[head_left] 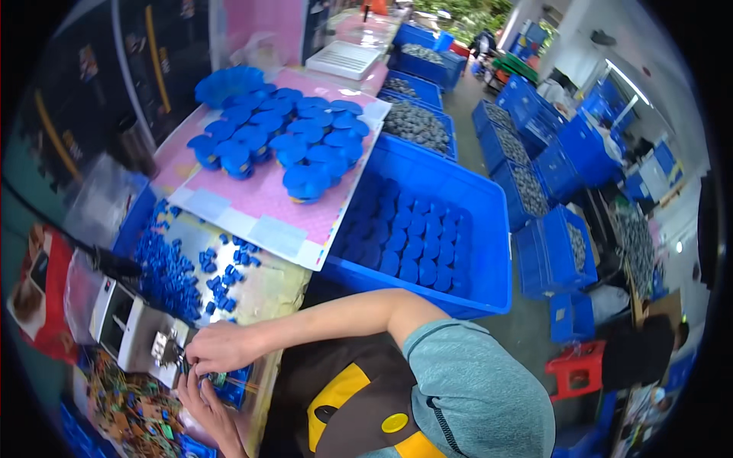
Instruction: Assembling small electronic components by connecting wires to circuit boards using a specialized handheld assembly tool.
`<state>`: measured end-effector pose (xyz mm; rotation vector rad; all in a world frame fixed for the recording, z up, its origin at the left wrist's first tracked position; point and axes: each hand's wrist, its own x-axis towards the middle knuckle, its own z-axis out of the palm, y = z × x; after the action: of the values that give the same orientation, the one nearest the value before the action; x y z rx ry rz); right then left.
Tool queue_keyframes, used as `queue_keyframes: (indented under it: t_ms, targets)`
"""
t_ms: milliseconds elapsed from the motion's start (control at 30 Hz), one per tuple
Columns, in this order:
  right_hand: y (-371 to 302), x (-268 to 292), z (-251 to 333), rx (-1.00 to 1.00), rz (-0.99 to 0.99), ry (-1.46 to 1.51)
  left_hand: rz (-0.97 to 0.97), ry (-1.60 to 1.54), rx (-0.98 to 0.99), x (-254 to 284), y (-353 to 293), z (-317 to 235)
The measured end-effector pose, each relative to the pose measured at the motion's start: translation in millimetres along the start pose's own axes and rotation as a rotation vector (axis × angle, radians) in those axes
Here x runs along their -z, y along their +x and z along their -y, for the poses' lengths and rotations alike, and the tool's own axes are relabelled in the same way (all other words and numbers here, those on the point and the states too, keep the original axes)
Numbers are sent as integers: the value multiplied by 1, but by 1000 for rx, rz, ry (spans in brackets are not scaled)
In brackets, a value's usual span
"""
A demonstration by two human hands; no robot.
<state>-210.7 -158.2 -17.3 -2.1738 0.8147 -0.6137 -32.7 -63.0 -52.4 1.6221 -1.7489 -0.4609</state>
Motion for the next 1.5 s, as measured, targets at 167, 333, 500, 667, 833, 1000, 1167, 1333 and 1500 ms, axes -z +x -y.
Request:
queue_keyframes:
  t_ms: [167, 333, 500, 667, 833, 1000, 1167, 1333, 1500]
  targets:
    - [-5, -3, 18, -113, -241, 103, 21, 182, -197, -12, 3, -18]
    - [14, -17, 19, -117, -212, 72, -32, 518, -304, -10, -8, -22]
    - [20, -13, -3, 10, -91, -74, -10, 325, -288, 0, -6, -33]
    - [4, 21, 6, -391, 107, 667, 14, 70, -137, 8, -7, -23]
    - [-1, 22, 18, -492, 357, 662, 43, -53, -2, 2, -17, -8]
    - [-7, 13, 26, -481, 445, 572, 30, -85, -59, -5, -18, -7]
    - [-2, 14, 29, -437, 471, 396, 20, -83, -62, -5, -11, -6]
    - [6, 3, 45, -186, 416, 35, 0, -71, -71, -6, -10, -3]
    - [17, -11, 34, -133, 399, -169, 5, -110, -54, -4, -9, -9]
